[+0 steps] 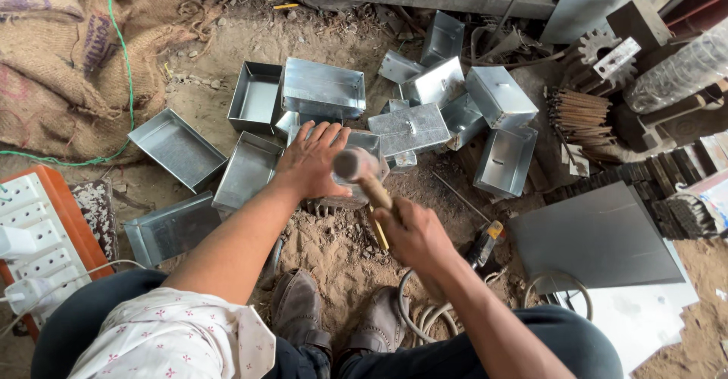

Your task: The person welds seams on small rectangular metal boxes using a handheld welding tool, then uses a hammer to tap and flatten the welded edges. The person handles multiple metal boxes one at a time, repositioning them on a metal stand during the process.

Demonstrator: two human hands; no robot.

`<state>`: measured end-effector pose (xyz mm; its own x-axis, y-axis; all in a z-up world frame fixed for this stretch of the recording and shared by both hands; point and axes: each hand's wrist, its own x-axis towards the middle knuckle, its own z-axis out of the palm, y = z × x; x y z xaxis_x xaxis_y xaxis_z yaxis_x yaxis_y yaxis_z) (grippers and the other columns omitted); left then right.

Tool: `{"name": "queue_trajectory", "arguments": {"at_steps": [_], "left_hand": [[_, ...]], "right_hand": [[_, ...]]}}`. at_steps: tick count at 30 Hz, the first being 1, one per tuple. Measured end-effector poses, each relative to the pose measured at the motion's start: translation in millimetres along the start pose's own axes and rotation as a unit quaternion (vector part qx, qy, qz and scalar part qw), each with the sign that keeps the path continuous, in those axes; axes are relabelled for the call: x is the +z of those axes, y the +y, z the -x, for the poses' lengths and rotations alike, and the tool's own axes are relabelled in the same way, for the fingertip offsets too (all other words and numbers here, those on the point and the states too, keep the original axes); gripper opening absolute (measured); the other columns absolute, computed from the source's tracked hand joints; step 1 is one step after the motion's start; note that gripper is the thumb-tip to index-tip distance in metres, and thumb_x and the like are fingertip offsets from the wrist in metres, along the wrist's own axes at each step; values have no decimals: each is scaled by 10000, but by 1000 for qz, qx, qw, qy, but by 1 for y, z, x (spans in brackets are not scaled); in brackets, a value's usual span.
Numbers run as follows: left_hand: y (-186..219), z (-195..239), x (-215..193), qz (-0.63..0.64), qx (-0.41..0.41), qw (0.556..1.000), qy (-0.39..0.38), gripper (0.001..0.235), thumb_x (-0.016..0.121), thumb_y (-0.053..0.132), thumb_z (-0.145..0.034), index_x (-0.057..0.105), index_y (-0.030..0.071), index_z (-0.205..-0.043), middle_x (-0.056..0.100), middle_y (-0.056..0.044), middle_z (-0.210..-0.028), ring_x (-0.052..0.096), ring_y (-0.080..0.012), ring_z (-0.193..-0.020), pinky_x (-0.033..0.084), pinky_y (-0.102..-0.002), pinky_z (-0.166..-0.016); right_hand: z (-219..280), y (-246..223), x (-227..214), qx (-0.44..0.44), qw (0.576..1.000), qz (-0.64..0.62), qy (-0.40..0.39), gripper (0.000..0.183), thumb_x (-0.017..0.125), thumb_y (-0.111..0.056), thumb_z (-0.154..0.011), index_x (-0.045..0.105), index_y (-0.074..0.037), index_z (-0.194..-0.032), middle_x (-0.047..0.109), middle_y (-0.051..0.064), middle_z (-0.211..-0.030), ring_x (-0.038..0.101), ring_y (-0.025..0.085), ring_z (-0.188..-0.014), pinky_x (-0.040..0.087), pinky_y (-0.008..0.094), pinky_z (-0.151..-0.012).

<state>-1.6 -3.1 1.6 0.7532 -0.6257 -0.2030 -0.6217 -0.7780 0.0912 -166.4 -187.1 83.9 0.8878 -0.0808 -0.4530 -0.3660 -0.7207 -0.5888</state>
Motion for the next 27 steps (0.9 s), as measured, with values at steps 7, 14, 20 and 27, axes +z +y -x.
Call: {"name": "queue_trajectory", "arguments": {"at_steps": [7, 14, 20, 27], "left_hand": [[9, -7, 6, -17, 27, 999, 16, 1357, 775, 773, -641, 124, 90, -1618, 223, -146, -1661, 175, -300, -1547, 53, -478, -1263], [11, 5, 0, -2, 30, 998, 54, 1308, 827, 693, -629, 246, 59, -1614, 334, -147, -1628, 270, -287, -1530, 158, -490, -1293], [2, 3, -37, 85, 37, 992, -89, 1205, 934, 620, -503, 462, 106, -1485, 454, -148, -1538, 424, -311, -1423, 269, -502, -1198], [-21, -12, -46, 219, 89, 969, -75, 621, 854, 404, -711, 717, 236, -1292, 721, -98, -1272, 692, -297, -1160, 437, -525, -1101]], "right_hand": [[4, 5, 3, 121, 989, -90, -9, 390, 514, -395, -1014, 609, -58, -1185, 639, 98, -743, 528, 144, -485, 489, 324, -408], [6, 6, -30, 71, 949, -289, 100, 406, 531, -387, -1012, 562, -34, -1211, 613, 69, -714, 529, 135, -457, 480, 318, -397], [9, 16, -43, 56, 918, -370, 131, 471, 511, -470, -1021, 559, -9, -1106, 580, 62, -705, 548, 123, -473, 476, 285, -406], [14, 23, -43, 56, 906, -406, 107, 486, 513, -504, -1001, 572, -32, -1103, 580, 60, -708, 541, 119, -467, 486, 282, -412]]}}
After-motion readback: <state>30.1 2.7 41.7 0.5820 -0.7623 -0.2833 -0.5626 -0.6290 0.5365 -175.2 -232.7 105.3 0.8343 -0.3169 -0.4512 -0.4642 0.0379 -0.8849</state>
